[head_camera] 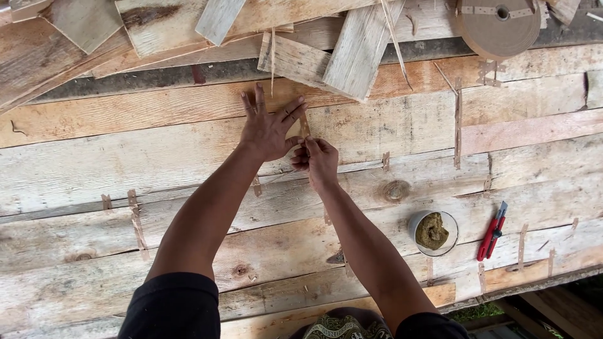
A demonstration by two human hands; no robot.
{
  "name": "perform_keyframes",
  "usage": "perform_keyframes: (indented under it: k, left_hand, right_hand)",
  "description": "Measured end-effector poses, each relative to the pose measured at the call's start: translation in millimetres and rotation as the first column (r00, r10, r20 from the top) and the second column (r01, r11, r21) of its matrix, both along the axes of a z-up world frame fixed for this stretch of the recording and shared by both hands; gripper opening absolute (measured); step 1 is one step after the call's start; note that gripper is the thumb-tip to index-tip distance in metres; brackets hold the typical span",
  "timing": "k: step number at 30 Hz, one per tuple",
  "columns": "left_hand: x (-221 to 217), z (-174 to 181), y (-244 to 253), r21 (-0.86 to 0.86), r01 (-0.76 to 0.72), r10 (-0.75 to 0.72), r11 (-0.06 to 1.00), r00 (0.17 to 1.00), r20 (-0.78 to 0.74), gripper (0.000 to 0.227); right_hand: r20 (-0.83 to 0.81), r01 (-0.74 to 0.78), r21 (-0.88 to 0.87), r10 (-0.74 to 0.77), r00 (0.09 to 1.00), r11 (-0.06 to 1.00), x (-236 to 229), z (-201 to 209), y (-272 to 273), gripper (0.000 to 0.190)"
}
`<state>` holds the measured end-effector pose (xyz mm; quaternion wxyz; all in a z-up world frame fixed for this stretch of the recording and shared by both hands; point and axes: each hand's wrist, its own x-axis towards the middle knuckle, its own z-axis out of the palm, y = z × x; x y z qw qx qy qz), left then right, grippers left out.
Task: The person applies a paste-like filler to gaps between wooden planks using a small stick, smoothing it into the seams. They then use a red utility knife to scrape and trim a separate plank, removing surface material and shaping its edge.
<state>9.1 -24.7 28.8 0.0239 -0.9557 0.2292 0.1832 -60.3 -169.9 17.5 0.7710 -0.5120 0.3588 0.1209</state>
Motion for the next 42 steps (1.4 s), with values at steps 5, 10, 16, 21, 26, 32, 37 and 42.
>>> perform_keyframes:
  k: [5, 10, 16, 21, 26, 32, 37, 42]
  left_hand:
    - [4, 3, -4, 0.006, 0.001, -0.001, 1.0, 0.999, -0.033, 0.085]
    - [5, 7, -2, 0.016, 0.031, -0.03, 0.999, 0.999, -0.034, 0.083]
    - [6, 4, -4, 0.013, 0.02, -0.019, 1.0, 0.998, -0.059, 0.089]
    - [6, 4, -6, 0.022, 0.011, -0.01, 1.0, 0.999, -0.052, 0.095]
    - [8, 2, -4, 0.016, 0.016, -0.015, 1.0, 0.998, -0.053, 0.103]
    - [7, 13, -6, 0.036, 0.012, -0.009, 0.999, 0.996, -0.086, 0.105]
    - [8, 23, -8, 0.052, -0.016, 0.021, 0.998, 0.995, -0.102, 0.107]
    - [5, 28, -7, 0.092, 0.042, -0.035, 0.995, 0.996, -0.079, 0.112]
  right_hand:
    - [0.006, -0.011, 0.02, 0.011, 1.0, 1.0, -1, -3, -3, 0.021]
    - [-0.007, -0.028, 0.033, 0.028, 1.0, 0.999, -1, -1, -5, 0.021]
    - [-0.017, -0.079, 0.025, 0.079, 0.997, 0.997, 1, 1, -18, 0.022]
    - [-0.016, -0.279, -0.145, 0.279, 0.96, 0.949, 12, 4, -42, 0.024]
    - [-0.014, -0.379, -0.178, 0.383, 0.924, 0.908, 25, 7, -54, 0.024]
    - [-0.017, -0.371, -0.164, 0.374, 0.927, 0.914, 27, 1, -58, 0.022]
    - [-0.027, -0.359, -0.226, 0.362, 0.932, 0.906, 10, -6, -99, 0.021]
    - [0.138, -0.155, -0.2, 0.184, 0.973, 0.967, -10, 1, -118, 0.018]
